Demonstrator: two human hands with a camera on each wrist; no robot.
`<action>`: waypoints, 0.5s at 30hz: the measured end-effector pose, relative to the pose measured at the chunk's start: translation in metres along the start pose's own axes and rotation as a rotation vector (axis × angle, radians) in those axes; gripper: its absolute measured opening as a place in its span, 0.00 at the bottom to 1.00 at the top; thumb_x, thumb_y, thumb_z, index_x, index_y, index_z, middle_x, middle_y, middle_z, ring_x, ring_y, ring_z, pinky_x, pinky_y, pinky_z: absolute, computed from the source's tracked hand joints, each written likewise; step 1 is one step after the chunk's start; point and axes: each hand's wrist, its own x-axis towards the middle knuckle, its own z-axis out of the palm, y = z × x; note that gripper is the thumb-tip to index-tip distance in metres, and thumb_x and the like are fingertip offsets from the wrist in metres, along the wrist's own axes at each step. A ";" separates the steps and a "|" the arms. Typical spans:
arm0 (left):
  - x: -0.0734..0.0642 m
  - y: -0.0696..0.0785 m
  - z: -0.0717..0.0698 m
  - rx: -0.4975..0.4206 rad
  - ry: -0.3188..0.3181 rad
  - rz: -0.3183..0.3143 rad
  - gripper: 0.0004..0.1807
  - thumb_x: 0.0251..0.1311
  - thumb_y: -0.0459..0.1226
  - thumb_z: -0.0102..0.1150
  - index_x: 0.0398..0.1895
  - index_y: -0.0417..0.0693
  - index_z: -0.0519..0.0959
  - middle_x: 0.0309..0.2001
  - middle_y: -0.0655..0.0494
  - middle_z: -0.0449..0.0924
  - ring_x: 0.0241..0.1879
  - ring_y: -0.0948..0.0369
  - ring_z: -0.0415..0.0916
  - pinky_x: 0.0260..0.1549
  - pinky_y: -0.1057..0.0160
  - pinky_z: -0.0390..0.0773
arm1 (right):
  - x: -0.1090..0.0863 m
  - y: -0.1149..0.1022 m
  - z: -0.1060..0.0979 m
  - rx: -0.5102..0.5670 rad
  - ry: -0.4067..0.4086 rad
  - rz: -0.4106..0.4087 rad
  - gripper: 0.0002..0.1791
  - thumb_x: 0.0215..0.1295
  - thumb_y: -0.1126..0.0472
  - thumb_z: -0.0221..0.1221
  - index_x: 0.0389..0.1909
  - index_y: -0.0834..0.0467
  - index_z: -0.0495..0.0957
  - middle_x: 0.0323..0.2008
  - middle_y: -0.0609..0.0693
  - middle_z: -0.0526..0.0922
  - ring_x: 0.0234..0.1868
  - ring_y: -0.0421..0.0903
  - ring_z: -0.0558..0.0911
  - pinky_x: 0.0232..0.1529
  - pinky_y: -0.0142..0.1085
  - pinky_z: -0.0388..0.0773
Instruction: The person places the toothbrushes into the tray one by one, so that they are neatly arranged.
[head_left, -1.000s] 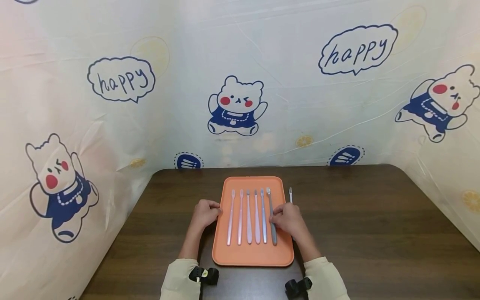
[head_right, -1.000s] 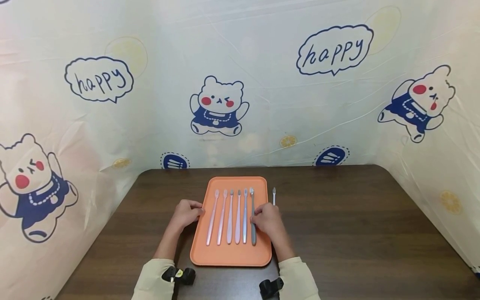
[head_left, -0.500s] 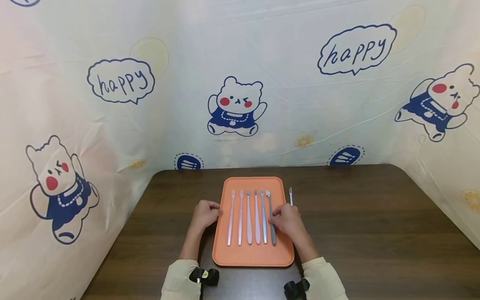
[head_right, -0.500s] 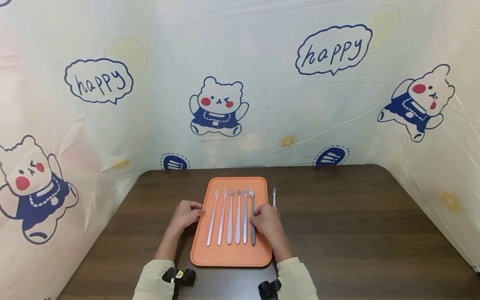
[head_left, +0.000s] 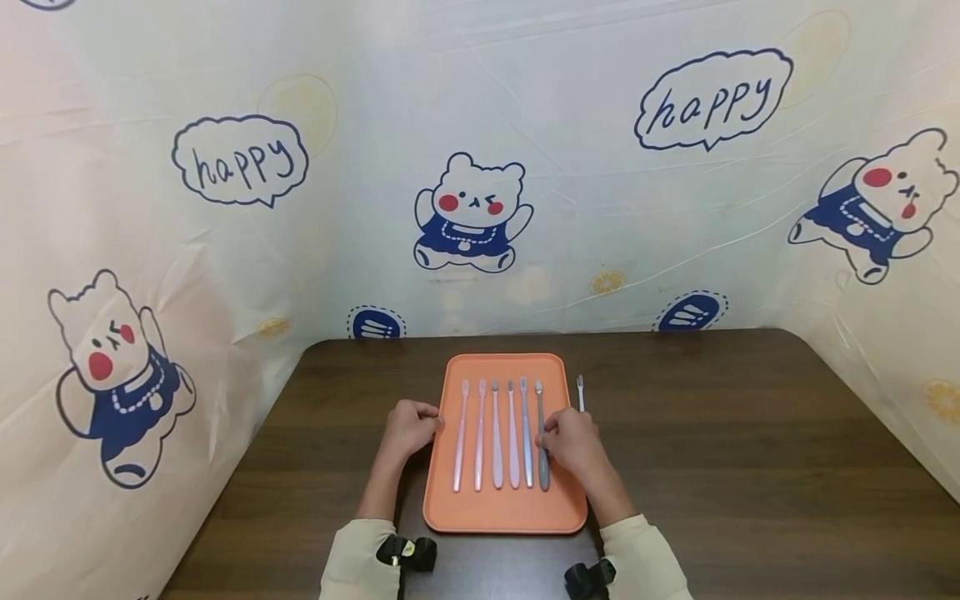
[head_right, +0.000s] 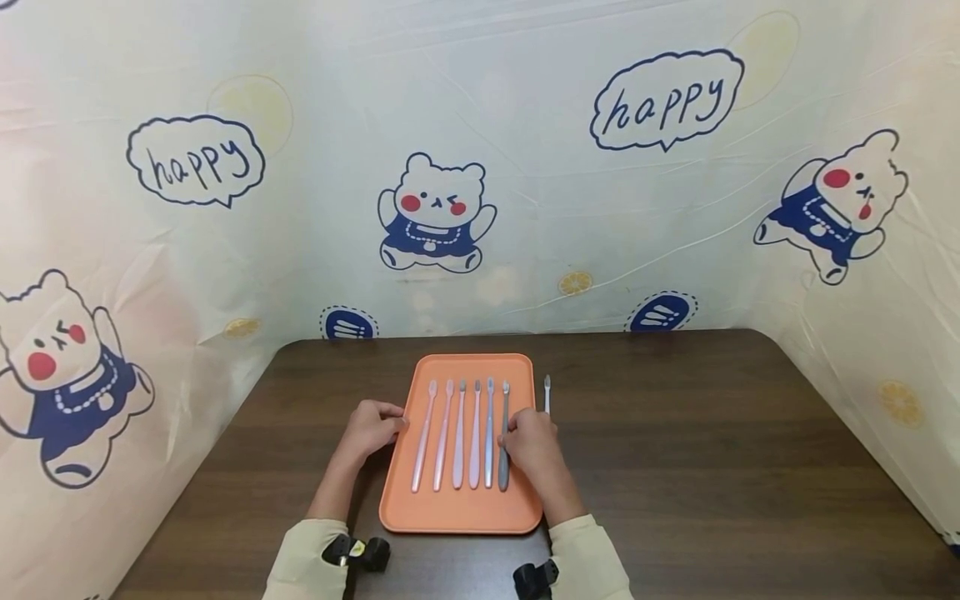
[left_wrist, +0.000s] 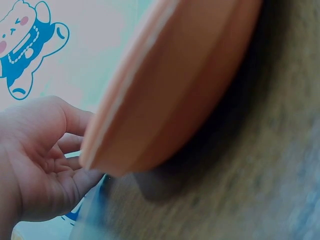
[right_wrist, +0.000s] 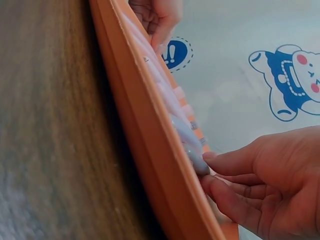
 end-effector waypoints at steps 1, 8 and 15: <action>0.000 0.000 0.000 0.003 0.001 0.000 0.12 0.55 0.34 0.60 0.40 0.37 0.86 0.37 0.44 0.86 0.28 0.62 0.82 0.30 0.63 0.83 | 0.000 0.000 0.000 0.002 -0.001 -0.003 0.05 0.58 0.61 0.67 0.31 0.60 0.85 0.21 0.48 0.81 0.24 0.40 0.77 0.23 0.30 0.72; -0.001 -0.001 0.001 0.011 0.006 0.010 0.12 0.54 0.33 0.59 0.40 0.36 0.86 0.37 0.44 0.87 0.28 0.62 0.81 0.30 0.63 0.82 | -0.001 0.004 -0.009 0.015 -0.001 -0.040 0.07 0.60 0.61 0.65 0.35 0.61 0.85 0.24 0.49 0.82 0.26 0.41 0.78 0.26 0.32 0.74; 0.000 -0.001 0.001 0.003 0.007 0.026 0.11 0.55 0.33 0.60 0.38 0.37 0.86 0.35 0.44 0.87 0.27 0.62 0.82 0.29 0.63 0.82 | 0.000 0.008 -0.021 0.055 0.007 -0.070 0.10 0.60 0.64 0.62 0.42 0.61 0.84 0.29 0.51 0.84 0.27 0.41 0.78 0.28 0.32 0.75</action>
